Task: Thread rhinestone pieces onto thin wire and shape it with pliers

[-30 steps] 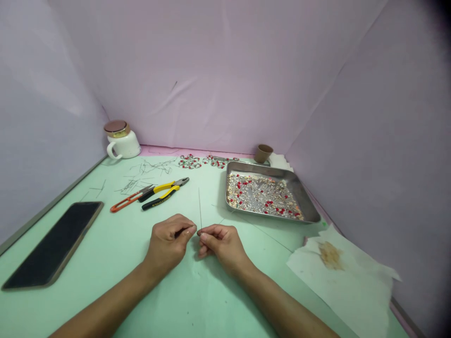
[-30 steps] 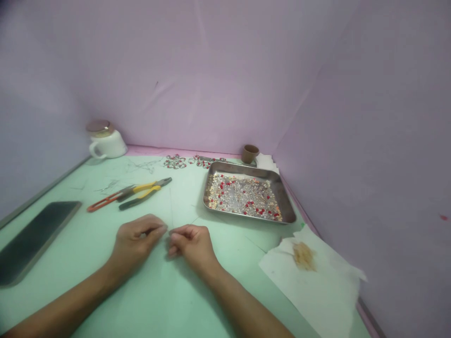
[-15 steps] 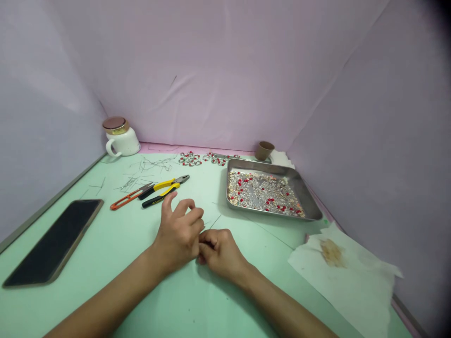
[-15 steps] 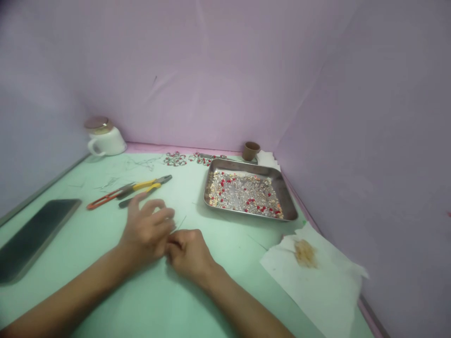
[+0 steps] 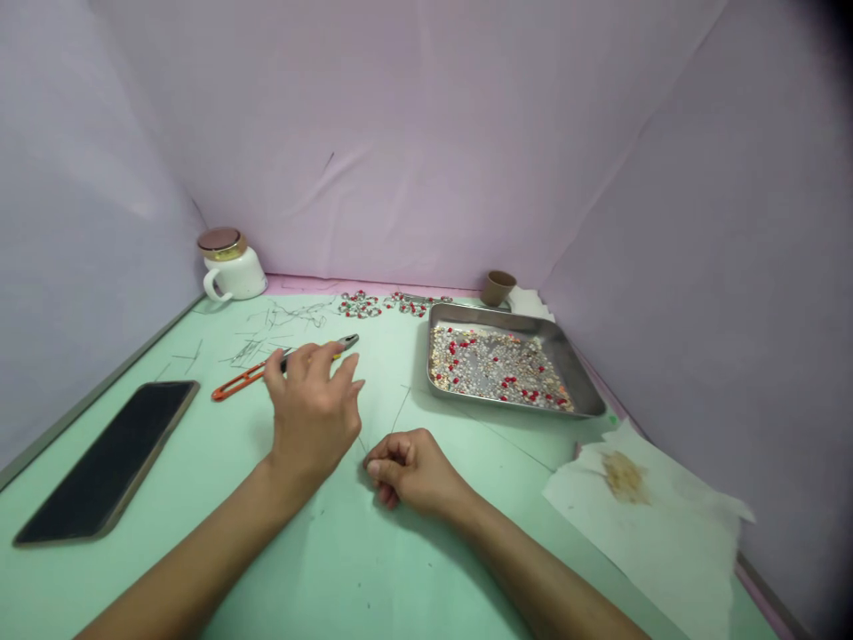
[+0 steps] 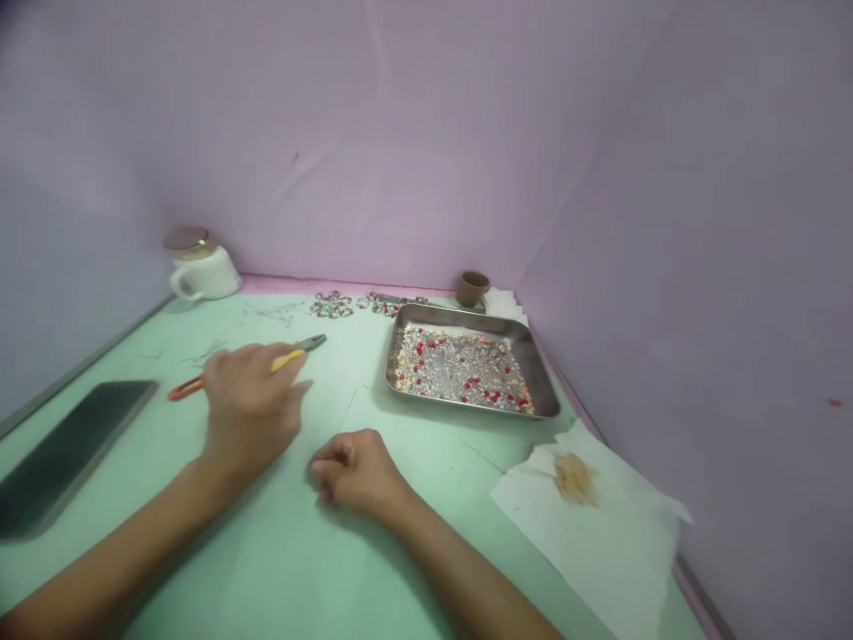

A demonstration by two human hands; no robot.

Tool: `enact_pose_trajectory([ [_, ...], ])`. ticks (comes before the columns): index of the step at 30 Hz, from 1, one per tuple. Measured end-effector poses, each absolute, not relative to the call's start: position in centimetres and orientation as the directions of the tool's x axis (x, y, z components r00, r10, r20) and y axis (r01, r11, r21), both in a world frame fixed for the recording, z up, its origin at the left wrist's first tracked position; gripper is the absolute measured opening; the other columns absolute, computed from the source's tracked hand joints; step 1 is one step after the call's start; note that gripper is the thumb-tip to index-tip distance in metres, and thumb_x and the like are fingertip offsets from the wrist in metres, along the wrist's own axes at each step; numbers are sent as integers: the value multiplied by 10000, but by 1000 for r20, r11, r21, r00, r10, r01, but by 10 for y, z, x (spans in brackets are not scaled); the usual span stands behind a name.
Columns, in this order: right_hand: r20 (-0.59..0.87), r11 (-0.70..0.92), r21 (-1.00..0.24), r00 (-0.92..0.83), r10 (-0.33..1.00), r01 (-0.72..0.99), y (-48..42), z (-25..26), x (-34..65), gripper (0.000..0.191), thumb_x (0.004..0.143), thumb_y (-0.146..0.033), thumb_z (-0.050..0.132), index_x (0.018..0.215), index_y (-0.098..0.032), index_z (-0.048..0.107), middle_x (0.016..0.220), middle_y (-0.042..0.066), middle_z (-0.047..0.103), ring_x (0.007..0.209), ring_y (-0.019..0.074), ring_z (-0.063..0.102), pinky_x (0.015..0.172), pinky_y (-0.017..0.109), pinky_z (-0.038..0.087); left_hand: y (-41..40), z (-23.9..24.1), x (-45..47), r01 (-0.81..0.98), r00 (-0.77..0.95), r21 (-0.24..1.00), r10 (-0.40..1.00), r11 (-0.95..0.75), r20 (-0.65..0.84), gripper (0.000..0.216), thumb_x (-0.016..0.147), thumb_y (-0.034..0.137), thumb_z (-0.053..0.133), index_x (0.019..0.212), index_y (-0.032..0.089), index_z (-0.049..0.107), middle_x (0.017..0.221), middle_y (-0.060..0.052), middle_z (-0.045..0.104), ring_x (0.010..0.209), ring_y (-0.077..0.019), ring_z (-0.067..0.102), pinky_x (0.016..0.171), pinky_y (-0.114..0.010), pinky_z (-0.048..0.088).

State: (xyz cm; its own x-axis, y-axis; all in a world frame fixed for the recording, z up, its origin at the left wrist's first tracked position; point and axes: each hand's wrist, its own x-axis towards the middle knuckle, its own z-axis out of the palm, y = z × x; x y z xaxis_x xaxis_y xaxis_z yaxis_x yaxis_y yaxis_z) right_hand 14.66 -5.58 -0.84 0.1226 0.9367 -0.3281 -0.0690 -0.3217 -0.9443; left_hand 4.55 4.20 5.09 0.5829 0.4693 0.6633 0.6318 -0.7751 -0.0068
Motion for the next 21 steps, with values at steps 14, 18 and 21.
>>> enact_pose_trajectory([
  [14,-233,-220,-971,173,957,-93,-56,-4,148,144,614,-144,462,479,-150,511,407,-34,515,386,95,493,410,202,403,11,42,53,491,718,249,549,-835,428,129,733,134,461,650,169,553,664,-38,558,650,-180,467,641,-340,328],
  [18,-281,-206,-931,231,932,-303,-53,5,147,92,601,-211,549,554,-132,543,415,-24,529,358,92,488,391,217,417,17,37,47,458,595,325,557,-827,579,105,728,131,477,641,168,522,654,-27,559,667,-174,488,652,-324,351],
  [21,-284,-152,-902,293,913,-404,-53,6,149,149,583,-254,615,589,-120,550,440,-14,543,360,96,497,389,229,428,18,34,45,409,532,366,545,-836,648,119,738,156,479,624,166,512,634,-24,553,663,-171,501,681,-331,360],
])
